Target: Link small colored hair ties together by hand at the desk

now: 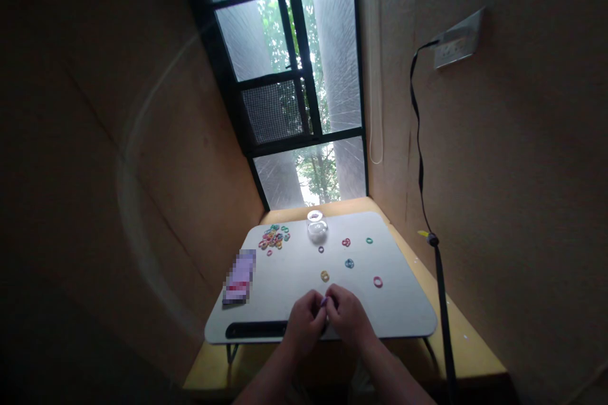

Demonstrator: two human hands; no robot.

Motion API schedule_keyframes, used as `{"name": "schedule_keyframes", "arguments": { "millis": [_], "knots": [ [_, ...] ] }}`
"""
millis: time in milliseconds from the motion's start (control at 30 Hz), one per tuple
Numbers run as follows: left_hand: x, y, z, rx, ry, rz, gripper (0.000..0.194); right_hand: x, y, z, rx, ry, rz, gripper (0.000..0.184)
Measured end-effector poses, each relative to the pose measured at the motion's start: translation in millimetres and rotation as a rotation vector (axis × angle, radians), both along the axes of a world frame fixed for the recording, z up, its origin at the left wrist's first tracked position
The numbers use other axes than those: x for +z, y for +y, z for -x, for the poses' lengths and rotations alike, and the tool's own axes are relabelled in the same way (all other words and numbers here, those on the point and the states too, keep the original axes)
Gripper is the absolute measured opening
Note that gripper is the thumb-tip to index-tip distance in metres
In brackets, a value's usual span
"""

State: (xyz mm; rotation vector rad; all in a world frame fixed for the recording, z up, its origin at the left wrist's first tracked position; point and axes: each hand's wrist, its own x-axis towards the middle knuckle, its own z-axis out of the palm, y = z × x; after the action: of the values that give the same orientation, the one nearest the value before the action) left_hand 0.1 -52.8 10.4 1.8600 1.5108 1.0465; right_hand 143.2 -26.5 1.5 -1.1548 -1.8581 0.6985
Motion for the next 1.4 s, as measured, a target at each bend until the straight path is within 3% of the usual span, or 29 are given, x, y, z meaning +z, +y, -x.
{"name": "schedule_keyframes", "arguments": {
  "millis": [300,1400],
  "knots": [
    [0.1,2.6,2.9,0.048,-0.100,0.020,0.016,1.4,0.2,0.5,-0.013,0.001,-0.007,0.018],
    [0.0,-0.5,0.9,0.048,-0.035,-0.010,0.015,-2.8,0.2,0.5,0.008,-0.018,-0.020,0.017]
  ]
}}
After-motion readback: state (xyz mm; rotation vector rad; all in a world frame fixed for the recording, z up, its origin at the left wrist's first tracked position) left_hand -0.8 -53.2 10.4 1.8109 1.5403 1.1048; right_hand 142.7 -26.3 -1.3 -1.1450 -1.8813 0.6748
